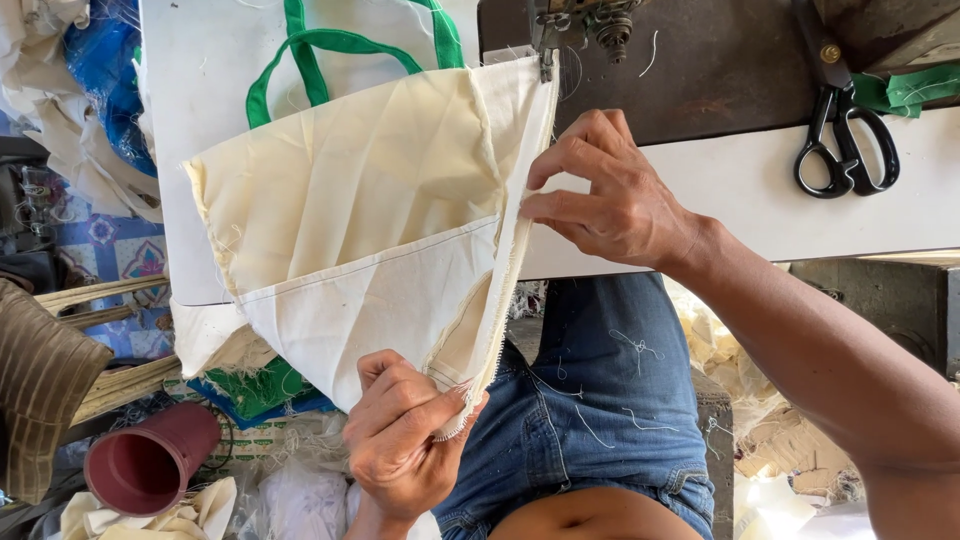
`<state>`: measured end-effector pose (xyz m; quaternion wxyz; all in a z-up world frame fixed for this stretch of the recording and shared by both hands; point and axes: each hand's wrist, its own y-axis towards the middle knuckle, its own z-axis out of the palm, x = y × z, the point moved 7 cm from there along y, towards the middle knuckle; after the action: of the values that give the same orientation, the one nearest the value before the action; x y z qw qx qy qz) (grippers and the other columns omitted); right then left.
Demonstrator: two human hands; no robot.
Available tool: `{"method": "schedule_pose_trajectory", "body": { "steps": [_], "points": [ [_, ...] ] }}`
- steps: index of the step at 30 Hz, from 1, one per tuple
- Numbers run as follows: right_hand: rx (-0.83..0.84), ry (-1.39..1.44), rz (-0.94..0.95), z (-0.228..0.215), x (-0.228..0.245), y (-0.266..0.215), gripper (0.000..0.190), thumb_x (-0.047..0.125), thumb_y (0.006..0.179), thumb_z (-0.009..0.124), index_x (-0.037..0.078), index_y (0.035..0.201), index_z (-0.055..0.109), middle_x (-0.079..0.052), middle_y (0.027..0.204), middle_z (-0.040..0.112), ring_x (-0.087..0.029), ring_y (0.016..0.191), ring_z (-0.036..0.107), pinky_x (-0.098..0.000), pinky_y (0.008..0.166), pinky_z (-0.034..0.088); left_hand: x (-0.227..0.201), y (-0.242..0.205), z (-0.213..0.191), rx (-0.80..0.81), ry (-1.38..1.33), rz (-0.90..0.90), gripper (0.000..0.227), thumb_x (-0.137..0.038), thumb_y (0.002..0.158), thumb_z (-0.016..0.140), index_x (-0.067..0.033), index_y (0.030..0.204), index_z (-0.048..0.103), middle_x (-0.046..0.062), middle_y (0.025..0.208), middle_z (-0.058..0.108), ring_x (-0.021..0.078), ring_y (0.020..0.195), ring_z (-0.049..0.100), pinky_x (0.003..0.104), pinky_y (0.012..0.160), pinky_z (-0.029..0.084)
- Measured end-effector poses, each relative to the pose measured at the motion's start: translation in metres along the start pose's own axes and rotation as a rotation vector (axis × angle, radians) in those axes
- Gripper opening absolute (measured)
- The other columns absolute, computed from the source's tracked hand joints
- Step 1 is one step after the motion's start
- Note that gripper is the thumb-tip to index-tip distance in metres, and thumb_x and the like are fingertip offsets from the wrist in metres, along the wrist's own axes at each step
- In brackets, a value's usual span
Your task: Sewing and aligning fabric pieces to construct a tote bag using an industrial sewing machine.
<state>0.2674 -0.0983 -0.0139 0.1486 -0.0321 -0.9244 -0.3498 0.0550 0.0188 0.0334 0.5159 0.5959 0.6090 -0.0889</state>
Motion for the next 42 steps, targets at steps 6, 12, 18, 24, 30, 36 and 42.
{"method": "schedule_pose_trajectory", "body": {
  "steps": [6,12,18,24,30,36,42],
  "points": [
    [0.033,0.086,-0.13,-0.008,0.008,0.009,0.012,0.001,0.098,0.083,0.006,0.099,0.073,-0.014,0.118,0.072,-0.033,0.101,0.057,-0.0475,0.085,0.042,-0.003,0.001,0.003,0.017,-0.001,0.031,0.005,-0.008,0.085,0.076,-0.0081,0.086,0.071,-0.001,0.068,0.057,0.0147,0.058,0.05,0.037,0.073,0.037],
    [0.069,0.088,-0.185,-0.012,0.012,0.019,0.009,0.0,0.104,0.065,-0.001,0.1,0.074,-0.008,0.108,0.076,-0.028,0.094,0.064,-0.0457,0.097,0.045,-0.006,0.002,0.004,0.039,0.019,0.048,0.003,-0.008,0.088,0.073,-0.0076,0.086,0.072,-0.001,0.066,0.056,0.0151,0.056,0.049,0.037,0.071,0.036],
    [0.009,0.129,-0.183,-0.01,0.01,0.01,0.017,-0.012,0.102,0.059,-0.002,0.094,0.07,-0.012,0.102,0.074,-0.031,0.086,0.049,-0.0444,0.085,0.04,-0.007,0.002,0.005,0.047,0.076,0.086,0.004,-0.007,0.09,0.072,-0.0107,0.089,0.074,-0.005,0.068,0.056,0.0129,0.057,0.052,0.036,0.076,0.039],
    [0.006,-0.219,-0.243,-0.001,0.024,-0.002,0.02,-0.016,0.098,0.066,0.003,0.102,0.065,-0.005,0.078,0.052,-0.024,0.081,0.044,-0.0392,0.081,0.04,-0.015,0.007,0.011,0.102,0.053,0.134,0.018,-0.005,0.095,0.058,-0.0076,0.092,0.076,-0.003,0.063,0.055,0.0143,0.057,0.054,0.035,0.075,0.039],
    [-0.042,-0.319,-0.172,0.006,0.041,-0.031,0.019,-0.016,0.099,0.074,0.001,0.099,0.067,-0.012,0.083,0.068,-0.027,0.086,0.078,-0.0557,0.123,0.034,-0.03,0.017,0.021,0.23,0.072,0.282,0.012,0.0,0.098,0.06,-0.0025,0.096,0.072,0.0,0.068,0.048,0.0173,0.06,0.051,0.037,0.072,0.041],
    [0.034,-0.23,0.099,0.02,0.033,-0.044,0.01,-0.01,0.095,0.063,-0.002,0.089,0.064,-0.021,0.1,0.069,-0.029,0.083,0.073,-0.0554,0.108,0.05,0.01,0.036,0.056,0.455,0.005,0.11,0.018,-0.002,0.081,0.077,-0.0118,0.096,0.076,0.006,0.085,0.061,0.0273,0.079,0.058,0.046,0.084,0.044],
    [-0.077,-0.102,0.202,0.023,0.037,-0.049,0.004,-0.008,0.101,0.053,-0.006,0.097,0.053,-0.031,0.098,0.07,-0.041,0.093,0.074,-0.067,0.111,0.045,0.081,0.093,0.117,0.705,-0.012,0.034,0.019,-0.023,0.093,0.074,-0.0114,0.08,0.067,0.004,0.161,0.042,0.0356,0.156,0.027,0.061,0.125,0.018]
  ]
}}
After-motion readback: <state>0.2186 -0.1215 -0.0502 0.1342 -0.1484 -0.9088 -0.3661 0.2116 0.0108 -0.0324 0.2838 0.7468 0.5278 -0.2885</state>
